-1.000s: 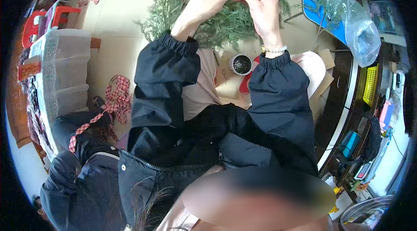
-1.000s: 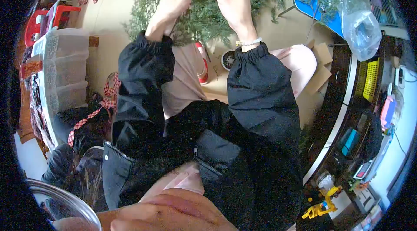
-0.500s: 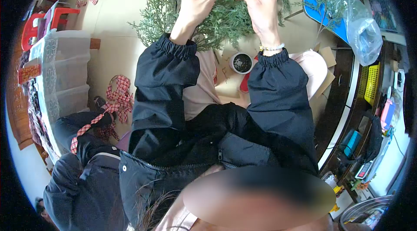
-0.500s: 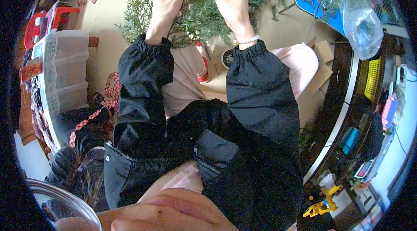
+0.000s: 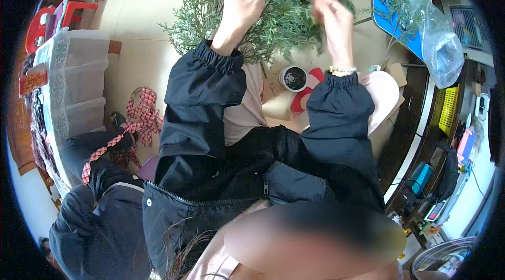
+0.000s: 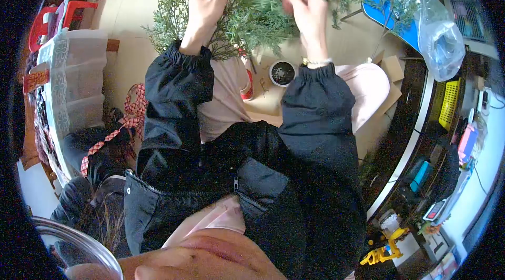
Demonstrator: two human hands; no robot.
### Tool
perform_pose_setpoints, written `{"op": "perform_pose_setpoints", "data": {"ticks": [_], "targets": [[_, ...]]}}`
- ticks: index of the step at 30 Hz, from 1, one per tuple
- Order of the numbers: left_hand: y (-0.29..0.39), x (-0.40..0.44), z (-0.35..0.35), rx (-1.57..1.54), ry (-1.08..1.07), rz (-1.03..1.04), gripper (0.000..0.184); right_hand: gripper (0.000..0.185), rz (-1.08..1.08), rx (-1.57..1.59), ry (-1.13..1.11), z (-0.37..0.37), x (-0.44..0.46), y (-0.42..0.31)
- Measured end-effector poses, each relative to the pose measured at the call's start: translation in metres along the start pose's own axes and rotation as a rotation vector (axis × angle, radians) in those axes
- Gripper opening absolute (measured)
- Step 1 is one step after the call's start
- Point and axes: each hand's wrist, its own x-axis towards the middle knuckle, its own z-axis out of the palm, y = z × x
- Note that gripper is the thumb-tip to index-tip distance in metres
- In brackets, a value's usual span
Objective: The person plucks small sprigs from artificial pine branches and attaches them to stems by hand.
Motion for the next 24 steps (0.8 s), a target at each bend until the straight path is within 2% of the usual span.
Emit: {"op": "perform_pose_setpoints", "data": {"ticks": [1, 2, 4, 5, 6, 8, 10, 24], "targets": [[0.001, -0.001, -0.001, -0.006, 0.010, 0.003, 0.022, 0.014, 0.081, -0.259, -0.158, -0.015, -0.007, 0.019], [0.002, -0.001, -0.001, -0.013, 0.021, 0.007, 0.022, 0.014, 0.342, -0.350, -0.352, -0.027, -0.016, 0.038], [0.000, 0.000, -0.002, 0.014, 0.032, 0.013, 0.023, 0.017, 0.430, -0.931, -0.594, -0.043, -0.050, 0.124], [-0.005, 0.000, -0.005, 0.024, -0.002, 0.021, 0.024, 0.015, 0.573, -1.239, -0.806, -0.040, -0.063, 0.185], [-0.012, 0.001, -0.008, 0.035, -0.036, 0.028, 0.026, 0.015, 0.603, -1.326, -0.858, -0.035, -0.070, 0.215], [-0.032, 0.004, -0.008, -0.011, -0.018, 0.055, 0.025, 0.015, 0.627, -1.404, -0.835, -0.026, -0.093, 0.265], [-0.037, 0.004, -0.002, -0.043, 0.016, 0.081, 0.022, 0.016, 0.625, -1.413, -0.781, -0.020, -0.104, 0.284], [-0.032, -0.003, 0.008, -0.018, 0.142, 0.093, 0.020, 0.019, 0.498, -1.372, -0.646, -0.018, -0.118, 0.298]]}}
